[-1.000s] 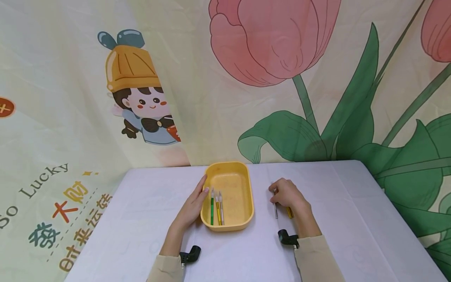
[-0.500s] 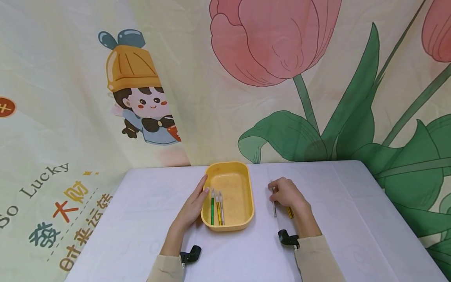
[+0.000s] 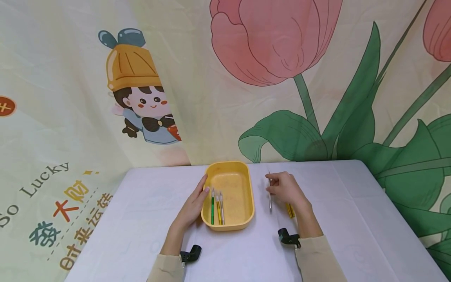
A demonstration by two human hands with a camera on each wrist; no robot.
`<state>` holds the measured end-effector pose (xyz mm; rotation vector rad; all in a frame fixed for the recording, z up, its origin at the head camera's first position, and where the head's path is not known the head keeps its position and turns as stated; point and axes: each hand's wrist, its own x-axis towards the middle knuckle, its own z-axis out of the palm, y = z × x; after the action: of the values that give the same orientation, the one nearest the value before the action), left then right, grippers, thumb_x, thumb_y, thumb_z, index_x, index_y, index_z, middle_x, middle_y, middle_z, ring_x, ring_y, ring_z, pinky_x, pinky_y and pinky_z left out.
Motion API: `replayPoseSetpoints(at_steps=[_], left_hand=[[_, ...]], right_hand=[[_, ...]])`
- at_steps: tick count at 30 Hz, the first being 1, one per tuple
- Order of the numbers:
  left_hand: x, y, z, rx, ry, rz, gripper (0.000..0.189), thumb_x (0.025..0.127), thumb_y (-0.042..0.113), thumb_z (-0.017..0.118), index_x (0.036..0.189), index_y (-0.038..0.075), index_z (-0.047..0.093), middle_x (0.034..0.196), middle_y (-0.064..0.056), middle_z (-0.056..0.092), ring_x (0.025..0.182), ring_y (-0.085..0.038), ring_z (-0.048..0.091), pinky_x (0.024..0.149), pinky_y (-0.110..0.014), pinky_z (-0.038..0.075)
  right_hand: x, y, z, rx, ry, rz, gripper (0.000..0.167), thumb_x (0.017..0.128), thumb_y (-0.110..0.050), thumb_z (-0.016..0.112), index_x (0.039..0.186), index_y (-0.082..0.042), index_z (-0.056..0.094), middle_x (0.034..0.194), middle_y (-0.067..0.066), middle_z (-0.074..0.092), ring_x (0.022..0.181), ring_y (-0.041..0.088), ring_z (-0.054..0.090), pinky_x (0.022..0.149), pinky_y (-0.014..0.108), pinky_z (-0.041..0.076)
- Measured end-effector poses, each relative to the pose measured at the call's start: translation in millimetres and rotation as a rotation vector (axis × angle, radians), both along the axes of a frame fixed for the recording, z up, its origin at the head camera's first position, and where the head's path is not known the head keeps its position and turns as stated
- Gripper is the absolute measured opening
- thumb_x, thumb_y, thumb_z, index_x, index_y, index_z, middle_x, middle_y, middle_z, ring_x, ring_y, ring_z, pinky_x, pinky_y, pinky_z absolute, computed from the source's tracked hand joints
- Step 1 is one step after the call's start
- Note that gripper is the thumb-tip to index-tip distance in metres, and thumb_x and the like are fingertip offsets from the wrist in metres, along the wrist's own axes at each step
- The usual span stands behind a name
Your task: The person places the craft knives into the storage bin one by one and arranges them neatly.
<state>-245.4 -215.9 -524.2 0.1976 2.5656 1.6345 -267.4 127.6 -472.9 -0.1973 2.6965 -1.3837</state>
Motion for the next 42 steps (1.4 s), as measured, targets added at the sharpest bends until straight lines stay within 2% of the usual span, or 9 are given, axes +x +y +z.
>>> replayPoseSetpoints(at_steps=[6, 18, 31, 35, 42], left_hand=[[0.0, -1.1, -0.6, 0.011, -0.003, 0.001, 0.058, 0.112, 0.05, 0.037, 0.166, 0.041, 0.018, 0.174, 0.009, 0.016, 0.163, -0.023, 0.009, 0.132, -0.054, 0.008], [1.1, -0.2, -0.4, 0.005, -0.005, 0.004, 0.059, 0.11, 0.054, 0.038, 0.165, 0.044, 0.019, 0.173, 0.014, 0.018, 0.163, -0.019, 0.01, 0.132, -0.052, 0.009], [-0.5, -0.3, -0.1, 0.001, -0.003, 0.001, 0.058, 0.111, 0.05, 0.038, 0.166, 0.042, 0.018, 0.174, 0.013, 0.017, 0.163, -0.019, 0.01, 0.132, -0.052, 0.008], [-0.4, -1.1, -1.0, -0.002, 0.011, -0.002, 0.06, 0.111, 0.052, 0.038, 0.166, 0.039, 0.019, 0.174, 0.011, 0.018, 0.163, -0.021, 0.01, 0.132, -0.053, 0.009], [0.9, -1.5, 0.2, -0.01, 0.004, 0.003, 0.061, 0.109, 0.056, 0.038, 0.166, 0.041, 0.02, 0.173, 0.015, 0.019, 0.162, -0.018, 0.012, 0.132, -0.051, 0.01]], right_hand=[[0.8, -4, 4.6, -0.01, 0.033, 0.009, 0.046, 0.09, -0.002, 0.078, 0.135, -0.002, 0.069, 0.092, 0.009, 0.068, 0.073, 0.018, 0.067, 0.067, 0.027, 0.06], [4.2, -10, 11.5, -0.011, 0.102, -0.01, 0.046, 0.09, -0.007, 0.08, 0.135, -0.009, 0.071, 0.095, 0.006, 0.071, 0.075, 0.018, 0.066, 0.066, 0.03, 0.058], [5.1, -11, 15.2, -0.026, 0.119, -0.017, 0.047, 0.09, -0.008, 0.081, 0.136, -0.011, 0.071, 0.099, 0.005, 0.072, 0.083, 0.02, 0.064, 0.066, 0.028, 0.058], [6.3, -11, 17.1, -0.041, 0.132, -0.008, 0.047, 0.089, -0.006, 0.081, 0.135, -0.009, 0.071, 0.099, 0.006, 0.073, 0.083, 0.019, 0.065, 0.065, 0.027, 0.057], [7.6, -10, 20.2, -0.048, 0.133, -0.004, 0.047, 0.09, -0.007, 0.081, 0.135, -0.01, 0.071, 0.101, 0.006, 0.074, 0.085, 0.019, 0.065, 0.066, 0.028, 0.057]])
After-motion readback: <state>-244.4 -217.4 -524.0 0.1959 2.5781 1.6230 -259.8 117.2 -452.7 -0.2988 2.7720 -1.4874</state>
